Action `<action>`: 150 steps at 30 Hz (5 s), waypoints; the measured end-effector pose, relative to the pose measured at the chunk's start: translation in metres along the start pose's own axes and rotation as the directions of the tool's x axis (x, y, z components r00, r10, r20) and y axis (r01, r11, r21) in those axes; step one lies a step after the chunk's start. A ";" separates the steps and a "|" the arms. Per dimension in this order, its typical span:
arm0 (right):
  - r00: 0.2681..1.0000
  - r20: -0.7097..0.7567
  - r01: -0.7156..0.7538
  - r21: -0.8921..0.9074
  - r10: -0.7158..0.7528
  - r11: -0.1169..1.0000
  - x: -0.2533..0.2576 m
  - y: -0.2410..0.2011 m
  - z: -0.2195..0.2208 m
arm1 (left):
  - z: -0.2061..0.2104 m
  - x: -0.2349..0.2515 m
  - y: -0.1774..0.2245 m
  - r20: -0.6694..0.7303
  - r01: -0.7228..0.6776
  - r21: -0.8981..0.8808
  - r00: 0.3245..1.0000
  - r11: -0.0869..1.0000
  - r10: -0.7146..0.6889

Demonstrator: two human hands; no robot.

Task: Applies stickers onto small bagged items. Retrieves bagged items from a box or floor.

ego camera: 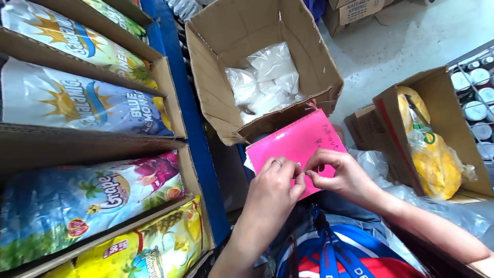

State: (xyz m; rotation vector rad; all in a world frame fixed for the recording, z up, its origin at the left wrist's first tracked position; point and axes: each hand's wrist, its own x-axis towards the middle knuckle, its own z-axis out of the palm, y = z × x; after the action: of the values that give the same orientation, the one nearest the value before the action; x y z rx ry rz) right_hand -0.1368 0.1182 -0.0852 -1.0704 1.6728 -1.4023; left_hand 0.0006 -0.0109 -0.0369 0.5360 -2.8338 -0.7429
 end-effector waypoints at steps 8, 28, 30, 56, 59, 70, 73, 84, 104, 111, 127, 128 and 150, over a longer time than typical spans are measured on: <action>1.000 -0.029 0.004 0.023 -0.003 1.000 -0.001 0.002 0.000 | 0.001 -0.001 -0.002 -0.014 0.028 -0.036 0.999 0.999 -0.029; 0.961 -0.267 0.096 0.091 -0.068 0.991 0.000 0.002 0.014 | 0.021 -0.007 0.013 -0.382 0.068 -0.079 0.920 0.995 -0.093; 0.957 -0.279 0.104 0.096 -0.073 0.990 0.000 0.001 0.015 | 0.021 -0.007 0.016 -0.411 0.066 -0.065 0.908 0.996 -0.087; 0.932 -0.320 0.188 0.018 -0.172 0.982 0.007 0.001 0.017 | 0.032 0.002 0.004 -0.437 0.001 -0.189 0.895 0.982 -0.085; 0.931 -0.319 0.180 -0.012 -0.175 0.984 0.017 0.006 0.011 | 0.026 0.006 -0.010 -0.428 0.023 -0.341 0.886 0.940 -0.177; 0.993 -0.049 0.048 -0.654 -0.106 0.755 0.184 0.057 -0.062 | 0.015 0.086 -0.148 -0.402 0.249 -0.512 0.776 0.822 -0.486; 0.948 0.096 -0.097 -0.823 0.304 0.560 0.236 0.067 -0.066 | 0.027 0.103 -0.178 -0.347 0.370 -0.516 0.734 0.772 -0.584; 0.742 0.124 -0.100 -0.952 0.659 0.291 0.402 0.124 0.005 | 0.053 0.099 -0.192 -0.154 0.554 -0.575 0.649 0.602 -0.745; 0.643 0.599 0.259 -0.757 0.478 0.600 0.466 0.239 0.163 | 0.069 0.094 -0.207 -0.326 0.250 -0.747 0.669 0.616 -0.668; 0.855 0.479 0.242 -0.710 0.201 0.661 0.467 0.151 0.050 | 0.063 0.095 -0.201 -0.323 0.310 -0.743 0.610 0.593 -0.724; 0.818 0.025 0.567 0.133 -0.575 0.813 0.227 -0.040 -0.097 | 0.007 0.067 -0.135 -0.602 -0.042 -0.610 0.674 0.791 -0.429; 0.791 -0.039 0.598 0.256 -0.610 0.759 0.214 -0.050 -0.098 | -0.001 0.064 -0.123 -0.645 -0.135 -0.582 0.677 0.802 -0.355; 0.305 -0.079 0.306 0.952 -0.949 0.019 0.168 -0.077 -0.137 | -0.064 0.087 0.044 -0.515 -0.671 0.362 0.434 0.647 0.739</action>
State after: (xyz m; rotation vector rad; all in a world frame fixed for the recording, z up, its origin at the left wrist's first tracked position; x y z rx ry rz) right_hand -0.3176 0.0161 0.0143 -1.4953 -0.4482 -1.8051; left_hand -0.0767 -0.0367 0.0460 -0.3849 -2.1066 -0.1663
